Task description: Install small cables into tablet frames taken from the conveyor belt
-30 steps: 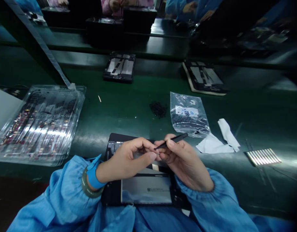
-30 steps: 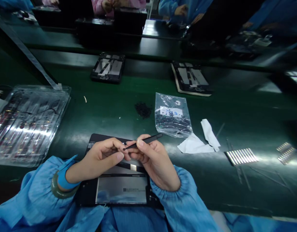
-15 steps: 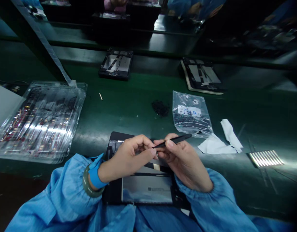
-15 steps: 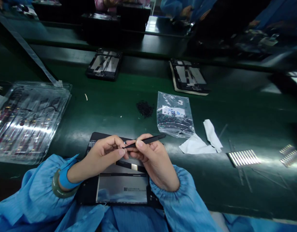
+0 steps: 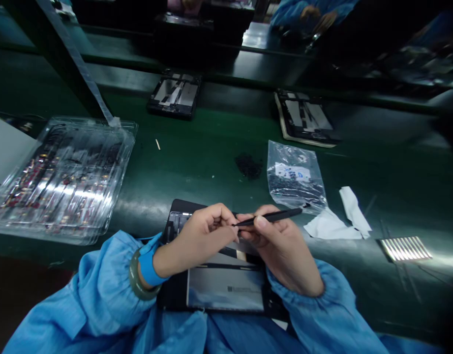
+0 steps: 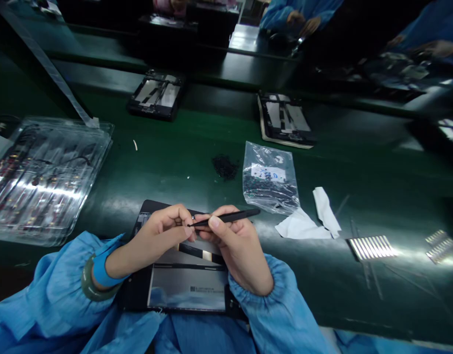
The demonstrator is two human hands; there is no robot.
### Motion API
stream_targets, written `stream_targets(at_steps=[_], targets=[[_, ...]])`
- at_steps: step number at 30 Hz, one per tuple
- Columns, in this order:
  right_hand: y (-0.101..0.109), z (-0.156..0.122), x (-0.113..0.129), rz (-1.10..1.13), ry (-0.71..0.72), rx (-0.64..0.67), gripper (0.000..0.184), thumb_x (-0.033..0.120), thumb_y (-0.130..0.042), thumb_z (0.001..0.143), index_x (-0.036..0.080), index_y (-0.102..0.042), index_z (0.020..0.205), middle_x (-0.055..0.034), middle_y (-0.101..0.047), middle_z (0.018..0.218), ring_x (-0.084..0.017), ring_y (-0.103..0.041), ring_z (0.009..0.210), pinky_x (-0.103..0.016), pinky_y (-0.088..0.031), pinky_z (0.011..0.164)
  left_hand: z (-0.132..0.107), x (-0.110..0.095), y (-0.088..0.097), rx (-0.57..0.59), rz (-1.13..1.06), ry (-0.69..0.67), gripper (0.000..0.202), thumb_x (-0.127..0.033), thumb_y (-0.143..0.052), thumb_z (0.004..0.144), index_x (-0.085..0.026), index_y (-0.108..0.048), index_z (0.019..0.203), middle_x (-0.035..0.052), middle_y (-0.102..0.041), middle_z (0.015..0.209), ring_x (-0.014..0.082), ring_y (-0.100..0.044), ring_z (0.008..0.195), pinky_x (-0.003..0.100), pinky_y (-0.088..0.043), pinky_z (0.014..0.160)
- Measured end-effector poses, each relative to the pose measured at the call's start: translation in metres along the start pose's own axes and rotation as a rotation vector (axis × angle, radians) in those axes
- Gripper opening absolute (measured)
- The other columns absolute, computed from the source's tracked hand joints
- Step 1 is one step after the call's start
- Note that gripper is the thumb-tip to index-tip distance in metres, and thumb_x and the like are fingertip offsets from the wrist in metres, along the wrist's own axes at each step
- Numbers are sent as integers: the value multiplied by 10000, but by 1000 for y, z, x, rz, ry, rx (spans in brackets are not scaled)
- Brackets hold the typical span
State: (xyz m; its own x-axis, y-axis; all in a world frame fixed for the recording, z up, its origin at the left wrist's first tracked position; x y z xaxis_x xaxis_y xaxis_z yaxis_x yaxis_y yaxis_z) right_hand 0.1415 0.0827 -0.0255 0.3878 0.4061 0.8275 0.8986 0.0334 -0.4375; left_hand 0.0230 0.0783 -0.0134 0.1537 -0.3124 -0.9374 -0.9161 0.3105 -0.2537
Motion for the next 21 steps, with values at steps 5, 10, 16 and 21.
stream_targets(at_steps=[5,10,16,21], targets=[[2,3,-2,-40,-36,37,225,323,-770,713,213,-578,751,-4,-745,830,-105,-705,668,-144,-575,627,0,0,0,-1,5,-10,126,-239,-562,757,-162,-469,719,-25,-526,616,40,-316,467,197,-244,452],[5,4,-3,-30,-25,40,213,311,-766,719,219,-581,773,-1,-746,849,-116,-715,712,-138,-577,638,-1,0,2,3,13,-12,138,-257,-561,764,-161,-470,725,-24,-530,622,38,-317,465,195,-245,449],[3,5,-6,-12,-80,34,247,334,-779,695,198,-575,716,-25,-747,848,-126,-714,675,-139,-575,603,-1,1,-1,11,3,2,115,-234,-563,753,-161,-477,731,-22,-543,620,43,-337,477,194,-278,468],[4,5,-4,35,-93,26,229,324,-795,675,200,-604,705,-1,-746,807,-115,-712,676,-121,-563,581,-2,-3,3,-18,191,-55,79,-225,-492,807,-157,-518,776,19,-602,700,89,-482,560,228,-393,542]])
Point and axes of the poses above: each hand's wrist, its own z-axis towards the middle knuckle, its own y-axis out of the back of the hand, x = y × z, the point moved 7 cm from there along z, towards the middle knuckle
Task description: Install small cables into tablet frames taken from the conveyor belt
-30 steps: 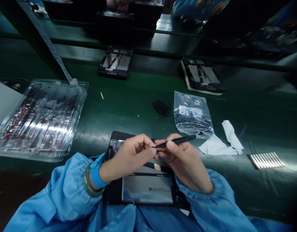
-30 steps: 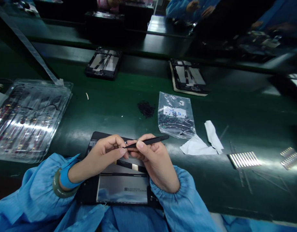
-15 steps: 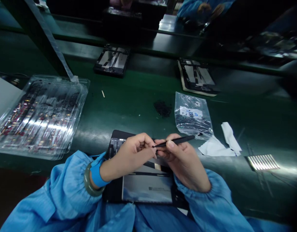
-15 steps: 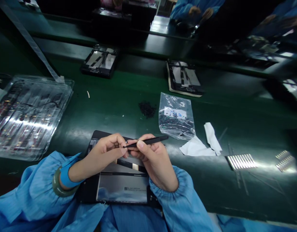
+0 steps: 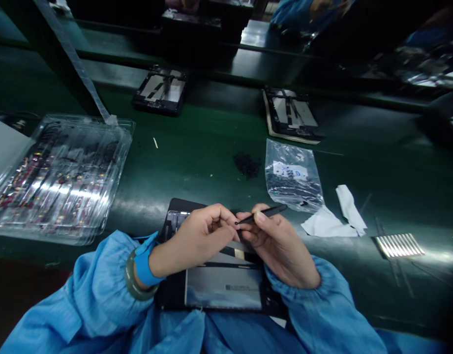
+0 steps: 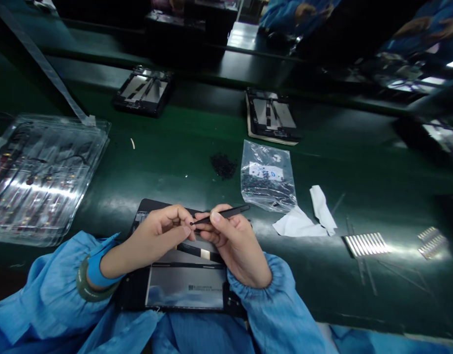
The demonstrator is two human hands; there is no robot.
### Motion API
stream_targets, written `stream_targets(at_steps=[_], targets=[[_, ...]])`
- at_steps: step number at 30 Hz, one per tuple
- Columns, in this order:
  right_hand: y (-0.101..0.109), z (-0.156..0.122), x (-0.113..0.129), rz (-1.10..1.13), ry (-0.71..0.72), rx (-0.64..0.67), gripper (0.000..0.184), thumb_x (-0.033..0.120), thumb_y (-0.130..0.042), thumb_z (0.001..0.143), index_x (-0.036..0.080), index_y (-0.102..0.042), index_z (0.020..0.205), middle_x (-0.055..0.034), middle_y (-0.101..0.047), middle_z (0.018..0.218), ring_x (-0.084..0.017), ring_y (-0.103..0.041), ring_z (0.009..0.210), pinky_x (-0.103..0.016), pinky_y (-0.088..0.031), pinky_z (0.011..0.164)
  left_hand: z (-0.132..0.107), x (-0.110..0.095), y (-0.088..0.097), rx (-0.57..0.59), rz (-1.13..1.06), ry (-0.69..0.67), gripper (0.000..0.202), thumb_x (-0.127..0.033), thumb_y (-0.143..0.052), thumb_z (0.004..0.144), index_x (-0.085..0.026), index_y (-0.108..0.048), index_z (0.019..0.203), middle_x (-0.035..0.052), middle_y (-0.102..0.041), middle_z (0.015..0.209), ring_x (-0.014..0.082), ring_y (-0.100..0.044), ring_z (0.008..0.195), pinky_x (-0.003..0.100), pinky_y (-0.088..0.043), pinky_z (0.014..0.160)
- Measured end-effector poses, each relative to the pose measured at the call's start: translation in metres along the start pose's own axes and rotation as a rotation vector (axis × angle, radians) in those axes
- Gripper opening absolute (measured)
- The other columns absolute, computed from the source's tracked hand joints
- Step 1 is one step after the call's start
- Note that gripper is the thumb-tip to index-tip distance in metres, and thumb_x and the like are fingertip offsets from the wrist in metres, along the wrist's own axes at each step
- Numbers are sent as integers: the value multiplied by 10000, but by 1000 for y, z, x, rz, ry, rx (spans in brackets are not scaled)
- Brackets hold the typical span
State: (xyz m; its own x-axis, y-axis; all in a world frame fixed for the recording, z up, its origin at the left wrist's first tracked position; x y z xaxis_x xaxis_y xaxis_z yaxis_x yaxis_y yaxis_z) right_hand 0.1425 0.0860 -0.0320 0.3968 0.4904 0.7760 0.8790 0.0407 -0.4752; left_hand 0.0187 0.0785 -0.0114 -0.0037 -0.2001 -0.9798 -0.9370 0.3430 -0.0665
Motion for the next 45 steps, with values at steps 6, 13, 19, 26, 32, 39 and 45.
stream_targets(at_steps=[6,13,19,26,32,39,45], targets=[[24,-4,28,-178,231,-182,237,360,-797,665,208,-618,698,-8,-740,775,-137,-713,729,-163,-574,602,-2,-14,7,-162,916,-376,316,-222,-468,880,-110,-554,1163,150,-579,1123,274,-511,1081,466,-428,914],[19,-4,35,-678,465,-213,144,324,-722,753,216,-640,802,-36,-722,850,-189,-694,818,-307,-578,728,-11,-1,1,5,1111,-425,284,-216,-433,926,-163,-584,1161,130,-569,1233,254,-524,1152,527,-382,1026],[8,1,24,-854,488,-57,104,318,-671,797,223,-663,837,-35,-706,848,-185,-679,798,-293,-548,679,-30,0,0,79,1248,-527,340,-144,-421,919,-190,-548,1231,157,-553,1259,294,-462,1260,564,-378,1030],[3,-3,21,-984,538,-17,94,299,-632,836,234,-630,905,-36,-709,910,-188,-677,855,-292,-537,699,-32,-2,-4,65,1304,-551,347,-122,-438,902,-194,-558,1219,169,-564,1246,309,-483,1239,561,-395,1012],[11,-9,30,-865,569,-162,98,291,-683,789,226,-624,833,-30,-706,832,-179,-681,750,-285,-548,643,-29,-2,-5,20,1336,-547,349,-147,-466,903,-150,-526,1247,160,-573,1230,300,-520,1184,539,-407,1005],[34,-37,46,-591,666,-391,106,236,-704,782,245,-615,838,10,-726,808,-178,-709,749,-292,-601,671,-16,-4,-11,-30,1432,-569,340,-199,-487,899,-80,-529,1215,131,-617,1079,255,-576,1021,500,-451,964],[54,-56,47,-615,710,-534,87,260,-703,786,260,-631,834,1,-723,824,-199,-706,694,-343,-602,660,-8,-3,-15,32,1520,-577,355,-241,-489,903,-71,-549,1209,128,-603,1052,266,-561,981,491,-458,939]])
Point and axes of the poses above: each hand's wrist, its own z-axis towards the middle knuckle, its own y-axis out of the back of the hand, x = y × z, the point moved 7 cm from there along z, towards the middle knuckle
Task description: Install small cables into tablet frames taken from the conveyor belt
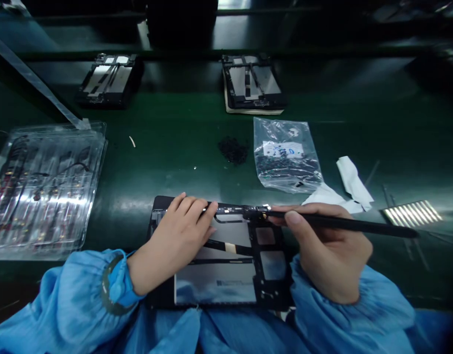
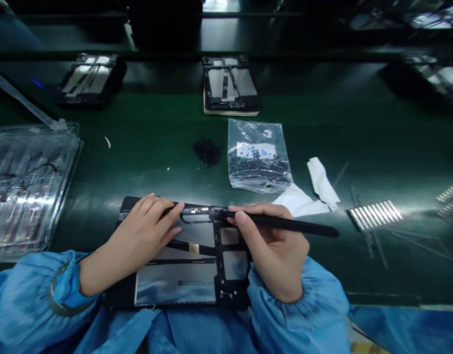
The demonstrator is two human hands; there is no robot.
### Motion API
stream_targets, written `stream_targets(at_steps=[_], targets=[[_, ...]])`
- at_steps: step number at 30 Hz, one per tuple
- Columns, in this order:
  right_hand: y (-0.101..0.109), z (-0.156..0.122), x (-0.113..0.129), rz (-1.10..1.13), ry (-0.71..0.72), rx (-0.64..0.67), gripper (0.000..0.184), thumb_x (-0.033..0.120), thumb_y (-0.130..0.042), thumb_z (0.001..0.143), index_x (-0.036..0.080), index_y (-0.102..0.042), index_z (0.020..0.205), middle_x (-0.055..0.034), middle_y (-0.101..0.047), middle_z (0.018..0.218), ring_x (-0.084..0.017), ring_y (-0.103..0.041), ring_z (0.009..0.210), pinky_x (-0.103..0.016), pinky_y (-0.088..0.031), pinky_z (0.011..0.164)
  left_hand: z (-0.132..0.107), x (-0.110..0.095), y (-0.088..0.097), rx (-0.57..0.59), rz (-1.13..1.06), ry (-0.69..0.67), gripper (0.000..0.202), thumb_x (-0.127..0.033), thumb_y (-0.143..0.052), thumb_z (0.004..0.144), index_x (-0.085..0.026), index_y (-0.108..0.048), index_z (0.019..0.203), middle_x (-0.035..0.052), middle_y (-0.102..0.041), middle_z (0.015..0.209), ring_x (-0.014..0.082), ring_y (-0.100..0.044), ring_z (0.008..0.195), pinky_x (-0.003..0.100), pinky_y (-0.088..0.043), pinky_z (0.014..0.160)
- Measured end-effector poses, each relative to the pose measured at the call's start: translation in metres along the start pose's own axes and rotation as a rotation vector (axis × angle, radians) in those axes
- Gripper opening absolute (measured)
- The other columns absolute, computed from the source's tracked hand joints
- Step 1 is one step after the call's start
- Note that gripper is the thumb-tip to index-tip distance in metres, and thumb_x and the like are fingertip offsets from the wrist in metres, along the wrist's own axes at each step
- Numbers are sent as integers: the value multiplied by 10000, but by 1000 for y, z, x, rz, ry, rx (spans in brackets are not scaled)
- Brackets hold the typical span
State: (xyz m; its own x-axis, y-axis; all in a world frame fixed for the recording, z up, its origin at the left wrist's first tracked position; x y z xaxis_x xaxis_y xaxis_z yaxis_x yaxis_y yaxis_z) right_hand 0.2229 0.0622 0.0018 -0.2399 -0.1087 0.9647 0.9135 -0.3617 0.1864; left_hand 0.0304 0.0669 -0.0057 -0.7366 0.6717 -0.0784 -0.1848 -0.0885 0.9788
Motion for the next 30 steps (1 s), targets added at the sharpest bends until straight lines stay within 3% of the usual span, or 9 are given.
stream_targets(at_steps=[5,8,11,15,19,23,27,30], targets=[[12,-2,-7,-38,27,-65,100,236,-706,779,222,-625,835,2,-723,788,-184,-700,673,-322,-583,637,3,-1,1,8,58,-7,352,-257,-464,916,-88,-561,1209,123,-604,1032,265,-548,966,484,-463,915],[20,-2,-6,4,100,-113,36,231,-635,831,201,-617,841,-14,-716,838,-188,-696,741,-364,-568,729,3,-4,0,40,126,-9,368,-249,-425,932,-78,-546,1235,126,-612,1037,268,-550,967,498,-450,923],[33,-4,-5,-9,199,-149,83,217,-541,880,189,-613,850,-45,-690,975,-205,-677,864,-425,-524,842,1,-4,-2,60,139,-15,404,-271,-433,931,-54,-522,1260,139,-607,1073,279,-547,987,494,-449,925],[40,-9,-9,-259,227,-45,110,228,-517,885,195,-616,921,-69,-675,1023,-231,-635,1000,-452,-459,940,-3,-2,-1,12,82,-37,462,-295,-494,906,-31,-483,1285,159,-598,1074,282,-550,990,489,-450,934],[38,-15,-17,-439,179,33,156,263,-470,903,208,-614,926,-72,-680,1031,-226,-638,984,-404,-489,888,-6,-3,-3,20,69,-68,395,-270,-448,926,-82,-503,1269,158,-591,1111,297,-540,1051,526,-432,954],[40,-18,-20,-504,127,52,180,296,-472,896,217,-618,968,-71,-673,1071,-190,-658,769,-345,-524,707,-7,3,-4,74,11,-49,399,-292,-454,922,-116,-491,1279,149,-579,1130,296,-538,1064,542,-427,966],[52,-21,-24,-587,17,27,222,351,-489,877,234,-644,984,-65,-697,982,-235,-656,798,-354,-509,675,-10,13,-2,60,-144,1,535,-367,-470,913,-73,-370,1349,150,-553,1179,267,-525,1101,523,-400,1029],[54,-22,-29,-634,-58,35,255,367,-502,853,222,-669,980,-57,-710,892,-228,-659,737,-318,-497,589,-12,12,-3,22,-129,-19,477,-335,-451,924,-79,-408,1324,154,-557,1172,273,-520,1110,536,-387,1034]])
Point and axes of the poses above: each hand's wrist, its own z-axis towards the middle knuckle, its own y-axis out of the back of the hand, x = y × z, the point moved 7 cm from there along z, towards the middle knuckle
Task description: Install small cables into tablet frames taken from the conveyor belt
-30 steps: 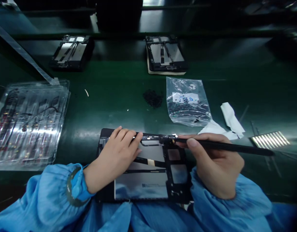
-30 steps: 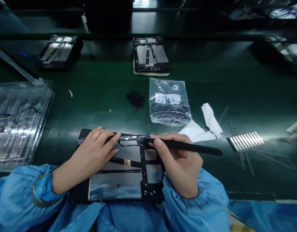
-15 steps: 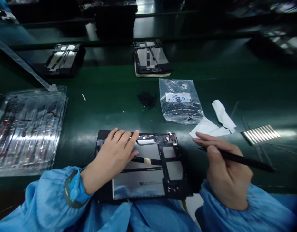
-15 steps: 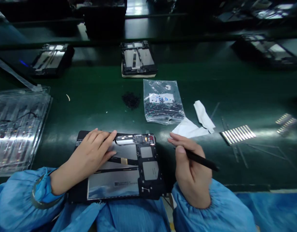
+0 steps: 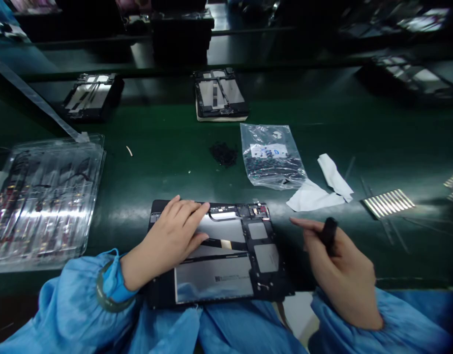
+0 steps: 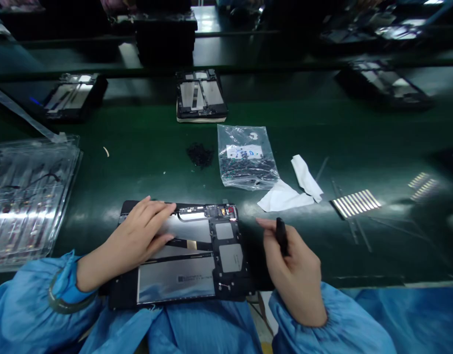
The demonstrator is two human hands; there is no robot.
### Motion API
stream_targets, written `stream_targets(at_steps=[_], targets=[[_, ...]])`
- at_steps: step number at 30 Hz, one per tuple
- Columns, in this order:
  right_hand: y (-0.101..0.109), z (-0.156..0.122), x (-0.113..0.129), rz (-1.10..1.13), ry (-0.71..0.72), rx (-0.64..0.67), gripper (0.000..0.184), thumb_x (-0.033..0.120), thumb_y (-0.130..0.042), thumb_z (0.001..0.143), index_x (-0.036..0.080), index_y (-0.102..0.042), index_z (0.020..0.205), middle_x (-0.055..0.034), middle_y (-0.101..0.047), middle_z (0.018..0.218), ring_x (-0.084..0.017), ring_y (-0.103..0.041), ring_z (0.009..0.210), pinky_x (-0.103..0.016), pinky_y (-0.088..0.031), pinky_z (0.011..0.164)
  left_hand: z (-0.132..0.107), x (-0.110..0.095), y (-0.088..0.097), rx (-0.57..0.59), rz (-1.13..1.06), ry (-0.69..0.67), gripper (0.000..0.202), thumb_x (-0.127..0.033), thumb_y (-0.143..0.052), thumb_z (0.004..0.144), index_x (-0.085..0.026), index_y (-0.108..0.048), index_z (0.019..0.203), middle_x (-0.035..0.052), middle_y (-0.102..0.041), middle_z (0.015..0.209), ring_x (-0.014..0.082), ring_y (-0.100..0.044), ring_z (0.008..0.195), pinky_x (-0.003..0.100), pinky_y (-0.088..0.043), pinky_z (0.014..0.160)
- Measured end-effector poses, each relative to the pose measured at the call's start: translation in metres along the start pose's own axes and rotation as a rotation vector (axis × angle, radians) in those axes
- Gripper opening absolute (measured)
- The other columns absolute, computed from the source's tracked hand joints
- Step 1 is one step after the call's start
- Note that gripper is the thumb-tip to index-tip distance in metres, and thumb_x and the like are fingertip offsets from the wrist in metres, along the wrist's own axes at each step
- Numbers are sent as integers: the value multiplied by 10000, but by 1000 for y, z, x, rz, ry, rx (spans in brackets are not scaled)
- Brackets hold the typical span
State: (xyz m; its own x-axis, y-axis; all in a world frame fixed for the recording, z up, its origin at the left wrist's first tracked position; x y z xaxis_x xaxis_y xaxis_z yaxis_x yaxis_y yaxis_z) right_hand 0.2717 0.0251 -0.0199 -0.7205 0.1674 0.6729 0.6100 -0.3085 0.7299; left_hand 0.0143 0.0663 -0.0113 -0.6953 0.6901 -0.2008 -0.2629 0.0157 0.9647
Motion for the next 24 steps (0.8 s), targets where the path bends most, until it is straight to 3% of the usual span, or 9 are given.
stream_targets(at_steps=[2,5,12,18,21,24], targets=[[-4,-1,1,-16,-2,1,254,362,-507,842,213,-684,946,-42,-712,835,-195,-644,661,-285,-481,546,0,-4,-2,-4,55,-38,412,-305,-443,929,-99,-469,1284,158,-565,1156,287,-521,1107,552,-390,1017],[-12,-1,6,21,25,-18,238,351,-511,845,208,-690,908,-27,-715,810,-174,-647,679,-257,-497,604,0,-8,-3,13,106,-61,381,-283,-425,935,-112,-500,1267,163,-571,1147,295,-520,1105,551,-404,995],[-22,0,11,64,61,11,218,343,-520,861,224,-693,922,-6,-706,765,-157,-635,624,-250,-494,573,4,-5,3,-16,88,-45,333,-264,-442,929,-137,-538,1222,133,-600,1090,267,-553,1047,525,-437,963],[-14,-2,4,24,33,-22,259,372,-511,850,212,-675,972,-36,-715,877,-203,-668,772,-300,-521,692,6,-5,3,10,90,-31,302,-251,-464,921,-117,-540,1180,120,-612,1100,269,-554,1041,524,-442,958],[-8,-3,-5,-58,-46,-23,336,470,-521,813,205,-674,952,-48,-722,837,-202,-657,628,-290,-506,523,4,-1,3,19,5,6,419,-326,-472,921,-85,-453,1262,137,-581,1141,257,-535,1057,523,-414,1003],[-12,-4,-10,-72,-76,110,386,555,-549,766,209,-685,873,-37,-720,718,-192,-622,476,-282,-476,397,3,-1,3,3,23,-18,424,-307,-452,931,-105,-425,1302,132,-577,1127,259,-529,1063,535,-412,997]])
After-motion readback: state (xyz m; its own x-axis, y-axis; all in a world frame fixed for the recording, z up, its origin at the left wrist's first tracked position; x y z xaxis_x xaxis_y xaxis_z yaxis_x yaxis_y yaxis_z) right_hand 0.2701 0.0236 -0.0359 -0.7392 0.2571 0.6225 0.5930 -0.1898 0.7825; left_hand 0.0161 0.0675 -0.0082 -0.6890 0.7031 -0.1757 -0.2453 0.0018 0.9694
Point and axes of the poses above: each hand's wrist, its own z-axis towards the middle knuckle, its own y-axis out of the back of the hand, x = y × z, the point moved 7 cm from there along z, towards the middle knuckle
